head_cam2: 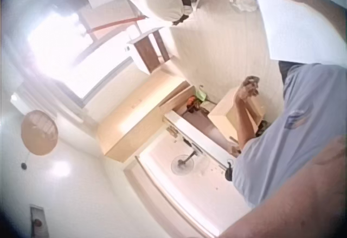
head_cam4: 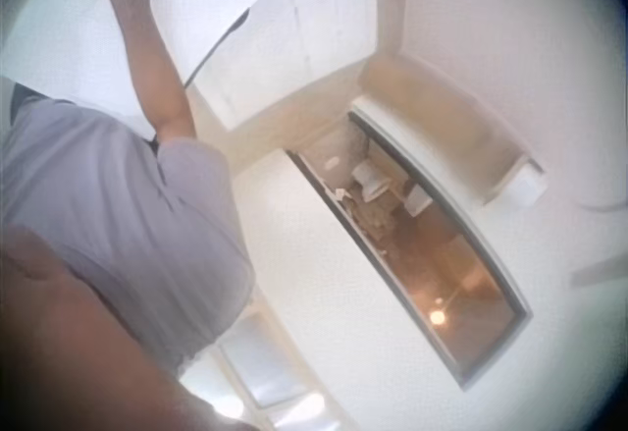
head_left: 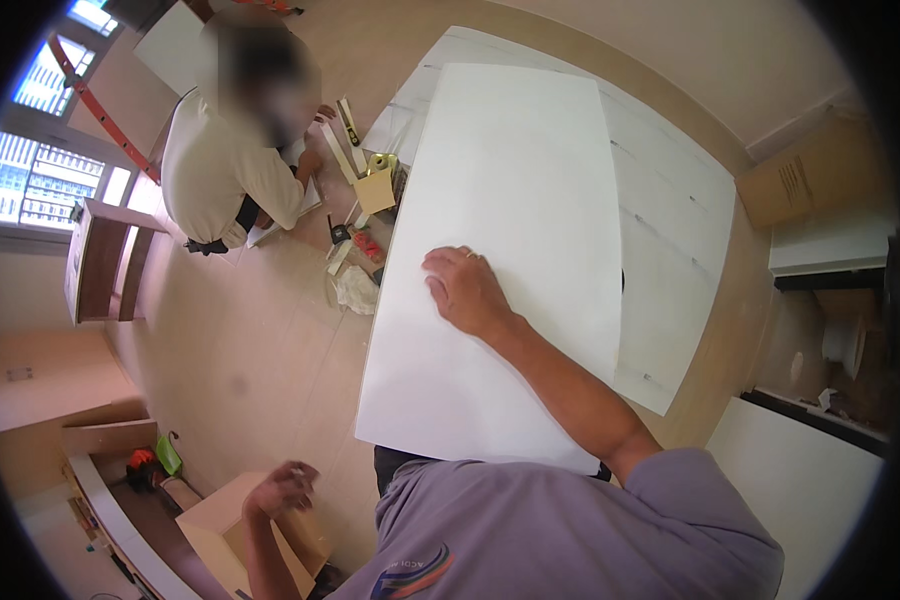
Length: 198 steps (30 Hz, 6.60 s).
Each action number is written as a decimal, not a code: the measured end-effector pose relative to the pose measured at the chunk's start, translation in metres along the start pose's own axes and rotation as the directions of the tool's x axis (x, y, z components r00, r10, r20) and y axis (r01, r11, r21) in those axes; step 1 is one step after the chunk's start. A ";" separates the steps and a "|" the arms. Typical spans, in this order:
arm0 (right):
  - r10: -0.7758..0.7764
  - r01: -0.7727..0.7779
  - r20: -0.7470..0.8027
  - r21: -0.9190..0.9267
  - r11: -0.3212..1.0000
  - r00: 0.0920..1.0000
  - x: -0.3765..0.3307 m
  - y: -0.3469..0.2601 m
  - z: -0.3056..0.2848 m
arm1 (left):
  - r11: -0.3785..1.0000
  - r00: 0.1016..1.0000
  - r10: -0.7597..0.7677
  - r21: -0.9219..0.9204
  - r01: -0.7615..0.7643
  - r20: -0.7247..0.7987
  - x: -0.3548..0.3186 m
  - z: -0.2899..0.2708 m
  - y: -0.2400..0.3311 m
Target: The person sits on the floor and wipes a white cabinet door with a cloth. They then use a utility knife to cut a strip of edge banding and apply it to the edge of the door. Finally, they use a small block to press the edge banding into place.
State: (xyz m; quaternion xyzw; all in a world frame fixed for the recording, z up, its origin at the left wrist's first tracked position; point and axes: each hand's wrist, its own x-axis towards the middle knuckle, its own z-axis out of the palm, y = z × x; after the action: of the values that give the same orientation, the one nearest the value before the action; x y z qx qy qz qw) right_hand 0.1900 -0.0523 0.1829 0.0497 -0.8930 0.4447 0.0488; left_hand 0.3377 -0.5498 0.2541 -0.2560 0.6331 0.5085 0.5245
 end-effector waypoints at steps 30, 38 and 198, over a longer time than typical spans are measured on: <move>0.013 0.084 0.258 -0.361 0.929 0.966 -0.006 -0.019 -0.003 | 0.432 0.453 0.876 0.686 -0.585 -0.166 0.364 0.219 0.584; -0.003 0.116 0.263 -0.414 0.903 0.965 -0.005 -0.018 -0.004 | 0.233 0.345 0.930 0.928 -0.291 -0.125 0.395 0.219 0.607; -0.584 0.709 0.613 0.054 0.704 0.533 -0.055 -0.079 0.047 | 0.777 0.937 0.247 -0.527 -0.343 -0.245 0.031 0.057 0.020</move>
State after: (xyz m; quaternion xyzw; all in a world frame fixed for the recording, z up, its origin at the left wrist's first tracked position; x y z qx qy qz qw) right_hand 0.2530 -0.1347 0.2097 0.5075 -0.8180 0.2631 -0.0633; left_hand 0.3333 -0.4839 0.2366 -0.3365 0.5277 0.7256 0.2860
